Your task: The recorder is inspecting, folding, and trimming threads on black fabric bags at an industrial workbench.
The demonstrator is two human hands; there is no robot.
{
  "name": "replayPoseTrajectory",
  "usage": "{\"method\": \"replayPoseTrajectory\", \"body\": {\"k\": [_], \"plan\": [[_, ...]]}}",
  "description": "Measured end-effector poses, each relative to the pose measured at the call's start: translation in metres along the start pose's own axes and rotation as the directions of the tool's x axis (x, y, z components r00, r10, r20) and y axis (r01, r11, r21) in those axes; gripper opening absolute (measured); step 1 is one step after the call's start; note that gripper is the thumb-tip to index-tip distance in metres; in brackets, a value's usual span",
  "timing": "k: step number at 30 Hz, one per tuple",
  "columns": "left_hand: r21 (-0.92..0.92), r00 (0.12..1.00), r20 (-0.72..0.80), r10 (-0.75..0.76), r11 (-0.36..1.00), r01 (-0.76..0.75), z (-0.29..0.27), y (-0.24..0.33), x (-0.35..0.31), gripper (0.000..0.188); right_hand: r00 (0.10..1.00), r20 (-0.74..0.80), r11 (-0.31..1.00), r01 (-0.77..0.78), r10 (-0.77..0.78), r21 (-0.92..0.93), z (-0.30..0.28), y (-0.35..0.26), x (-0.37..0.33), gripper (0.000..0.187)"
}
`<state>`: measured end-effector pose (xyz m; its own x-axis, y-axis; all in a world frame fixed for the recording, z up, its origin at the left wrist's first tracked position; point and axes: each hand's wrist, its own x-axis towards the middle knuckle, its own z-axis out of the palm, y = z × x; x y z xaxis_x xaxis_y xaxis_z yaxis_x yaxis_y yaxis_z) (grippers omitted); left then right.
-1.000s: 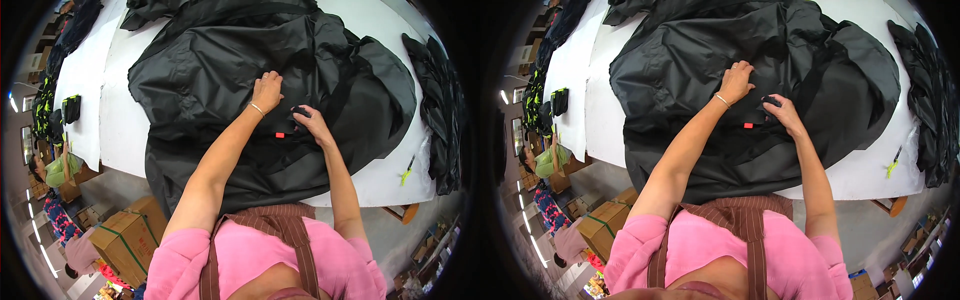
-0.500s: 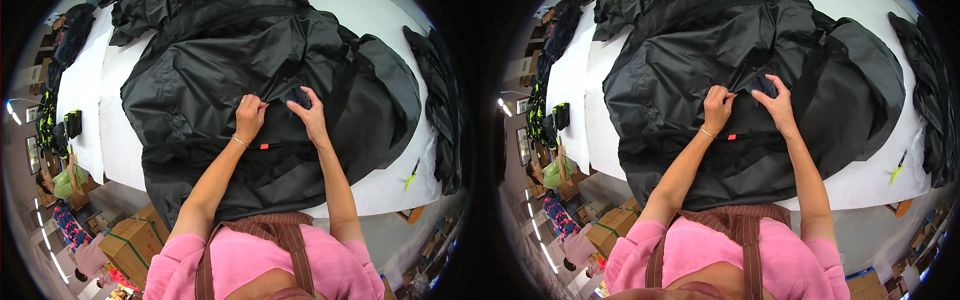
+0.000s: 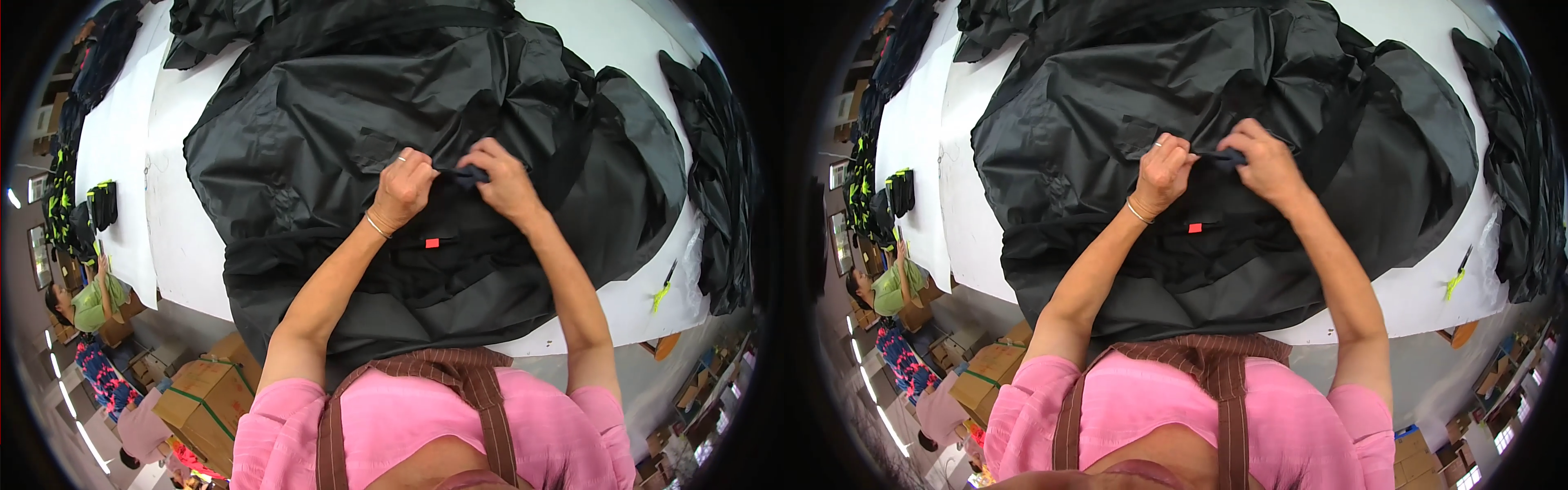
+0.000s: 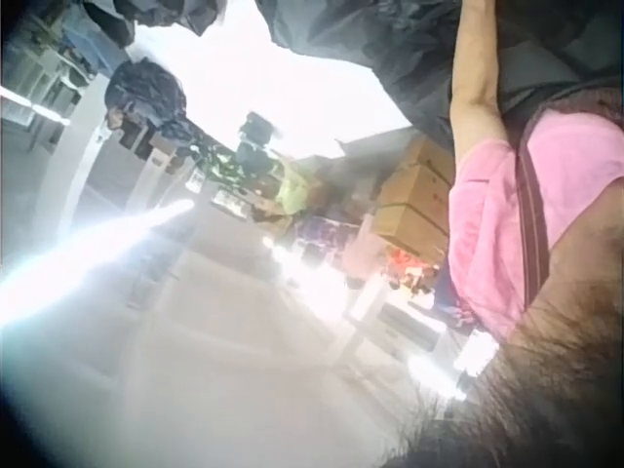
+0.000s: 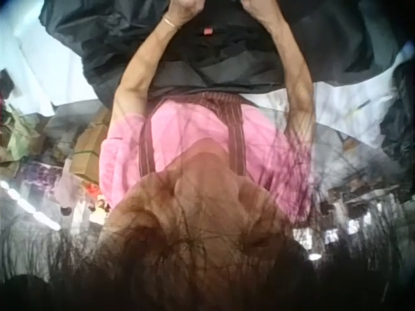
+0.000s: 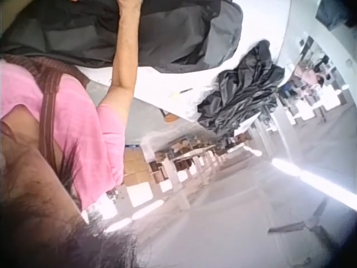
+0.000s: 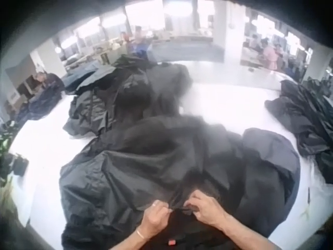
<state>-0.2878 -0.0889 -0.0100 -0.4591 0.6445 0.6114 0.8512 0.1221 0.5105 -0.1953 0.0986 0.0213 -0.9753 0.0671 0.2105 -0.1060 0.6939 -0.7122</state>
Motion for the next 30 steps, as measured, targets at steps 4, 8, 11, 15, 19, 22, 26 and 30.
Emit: {"method": "replayPoseTrajectory", "body": {"k": [4, 8, 11, 15, 19, 22, 26, 30], "plan": [[0.139, 0.988, -0.104, -0.114, 0.982, 0.128, -0.008, -0.027, 0.014, 0.020, 0.967, -0.011, 0.966, -0.254, 0.253, -0.041, -0.049, -0.009, -0.032, 0.031], [0.259, 0.965, 0.017, -0.262, 0.933, 0.249, 0.004, -0.046, 0.008, 0.017, 0.805, 0.324, 0.867, -0.476, 0.497, -0.148, -0.076, -0.022, -0.100, 0.026], [0.360, 0.954, 0.030, -0.299, 0.894, 0.268, 0.013, -0.030, 0.014, 0.013, 0.656, 0.417, 0.771, -0.595, 0.629, -0.227, -0.075, -0.016, -0.154, 0.028], [0.239, 0.901, 0.076, -0.428, 0.884, 0.400, 0.031, 0.065, 0.017, 0.023, 0.809, 0.326, 0.766, -0.577, 0.489, 0.284, -0.073, -0.021, -0.139, 0.034], [0.253, 0.680, 0.284, -0.676, 0.737, 0.627, 0.075, 0.097, -0.018, 0.047, 0.748, 0.406, 0.267, -0.598, 0.525, 0.756, -0.047, -0.033, -0.084, 0.032], [0.266, 0.641, 0.281, -0.714, 0.700, 0.663, 0.078, 0.096, -0.016, 0.044, 0.811, 0.136, 0.722, -0.571, 0.569, 0.391, -0.018, 0.016, -0.089, 0.033], [0.339, 0.618, 0.287, -0.732, 0.681, 0.649, 0.077, 0.098, -0.020, 0.041, 0.787, 0.108, 0.693, -0.591, 0.607, 0.413, -0.007, 0.031, -0.099, 0.033], [0.412, 0.629, 0.346, -0.696, 0.715, 0.565, 0.081, 0.099, -0.017, 0.042, 0.809, 0.024, 0.739, -0.548, 0.588, 0.391, -0.004, 0.028, -0.103, 0.033]]}}
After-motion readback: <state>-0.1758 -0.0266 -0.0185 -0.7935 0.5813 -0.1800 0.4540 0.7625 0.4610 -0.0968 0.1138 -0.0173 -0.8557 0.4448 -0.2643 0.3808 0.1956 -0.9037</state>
